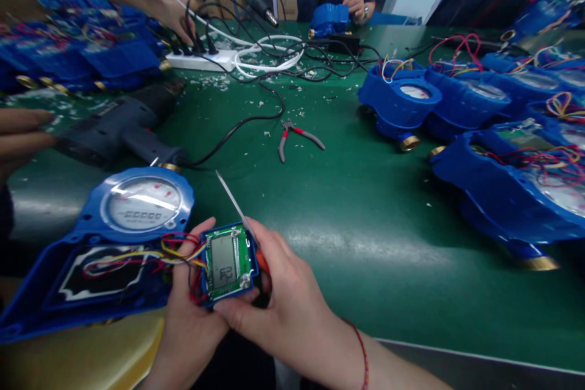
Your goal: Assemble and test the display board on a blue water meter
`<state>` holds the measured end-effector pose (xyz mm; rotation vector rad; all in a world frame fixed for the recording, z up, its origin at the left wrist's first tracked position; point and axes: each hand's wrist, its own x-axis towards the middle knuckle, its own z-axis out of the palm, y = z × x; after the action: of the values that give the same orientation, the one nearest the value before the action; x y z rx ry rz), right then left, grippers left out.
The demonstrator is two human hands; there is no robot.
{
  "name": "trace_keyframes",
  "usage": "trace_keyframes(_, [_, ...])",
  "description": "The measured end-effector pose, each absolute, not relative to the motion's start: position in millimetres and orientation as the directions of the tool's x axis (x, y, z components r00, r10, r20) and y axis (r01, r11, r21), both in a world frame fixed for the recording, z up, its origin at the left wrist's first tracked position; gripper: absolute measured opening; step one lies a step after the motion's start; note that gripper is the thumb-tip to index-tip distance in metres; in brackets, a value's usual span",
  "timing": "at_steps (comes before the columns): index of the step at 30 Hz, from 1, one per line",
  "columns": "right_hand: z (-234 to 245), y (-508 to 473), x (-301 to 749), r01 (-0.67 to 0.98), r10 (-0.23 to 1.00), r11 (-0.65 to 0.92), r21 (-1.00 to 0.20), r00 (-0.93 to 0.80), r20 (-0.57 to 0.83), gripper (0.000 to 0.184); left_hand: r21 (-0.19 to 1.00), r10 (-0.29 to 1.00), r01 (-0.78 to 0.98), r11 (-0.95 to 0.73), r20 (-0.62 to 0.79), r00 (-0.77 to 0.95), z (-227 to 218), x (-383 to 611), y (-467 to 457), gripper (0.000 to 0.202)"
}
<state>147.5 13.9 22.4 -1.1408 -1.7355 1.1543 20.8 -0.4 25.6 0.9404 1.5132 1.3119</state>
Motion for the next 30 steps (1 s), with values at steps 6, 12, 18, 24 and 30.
trace_keyframes(6, [17, 13, 142, 0.237, 0.950, 0.181, -0.955, -0.292, 0.108, 0.078, 0.994, 0.958, -0.021, 0.107, -0.108, -0.266, 16, 17, 1, 0.076])
trace_keyframes(12, [22, 14, 153, 0.183, 0.915, 0.145, -0.972, -0.398, 0.061, 0.085, 0.986, 0.960, -0.152, 0.072, -0.110, -0.257, 10, 15, 2, 0.084])
trace_keyframes(18, [25, 13, 157, 0.102, 0.911, 0.122, -0.987, -0.407, 0.070, 0.077, 0.983, 0.964, -0.110, 0.148, -0.168, -0.205, 22, 14, 4, 0.085])
trace_keyframes(24, [21, 13, 155, 0.073, 0.922, 0.091, -0.993, -0.382, 0.056, 0.073, 0.986, 0.969, -0.094, 0.138, -0.154, -0.192, 16, 13, 2, 0.090])
trace_keyframes(30, [20, 11, 152, 0.022, 0.937, 0.075, -0.997, -0.345, 0.063, 0.068, 0.981, 0.964, -0.126, 0.147, -0.171, -0.202, 16, 14, 1, 0.087])
